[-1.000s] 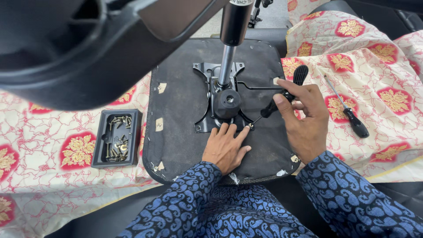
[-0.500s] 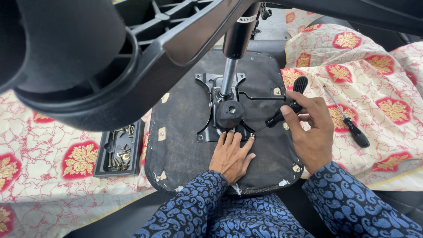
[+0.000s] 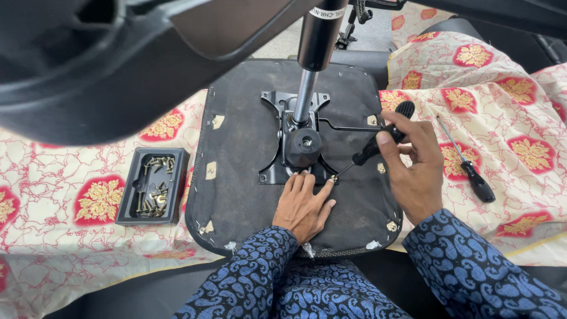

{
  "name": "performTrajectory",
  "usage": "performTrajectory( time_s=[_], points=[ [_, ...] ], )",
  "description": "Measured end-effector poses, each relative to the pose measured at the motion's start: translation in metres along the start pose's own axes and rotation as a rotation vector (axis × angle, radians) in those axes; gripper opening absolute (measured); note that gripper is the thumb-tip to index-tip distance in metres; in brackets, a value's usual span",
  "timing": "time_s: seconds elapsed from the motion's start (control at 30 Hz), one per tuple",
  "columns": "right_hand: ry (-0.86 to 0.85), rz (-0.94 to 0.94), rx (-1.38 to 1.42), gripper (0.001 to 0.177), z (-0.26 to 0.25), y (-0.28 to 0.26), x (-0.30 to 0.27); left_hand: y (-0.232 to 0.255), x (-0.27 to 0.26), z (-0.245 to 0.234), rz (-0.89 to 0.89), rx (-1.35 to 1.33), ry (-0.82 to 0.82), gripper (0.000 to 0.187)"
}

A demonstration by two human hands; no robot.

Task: The person attaches a metal chair base to an overturned chair seat using a screwdriver. They pick screws from a tray, insert them into the base, and tighten them while the seat remains upside down on a patterned cloth.

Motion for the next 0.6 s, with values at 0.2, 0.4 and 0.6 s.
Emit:
performTrajectory(
  time_s=[0.2,0.4,0.6],
  points=[
    [0.007,0.06,0.286,0.045,-0.008,0.017,0.004,0.0,0.002,0.004,0.011,-0.025,-0.005,0.043],
    [-0.015,0.017,0.138,0.034,-0.014,0.02,-0.003,-0.001,0.002,0.012,0.021,-0.022,-0.078,0.045],
    [-0.02,-0.085,0.186,0.04,-0.014,0.01,-0.016,0.0,0.002,0.015,0.01,-0.002,-0.087,0.048]
  ],
)
Point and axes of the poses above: each hand's wrist, its own x-axis towards the middle knuckle, its own z-axis out of the palm, y = z × x, the point moved 5 cm from there along x, towards the middle knuckle, and after that the axes turned 3 degrees about -x, right-handed, at the moved point
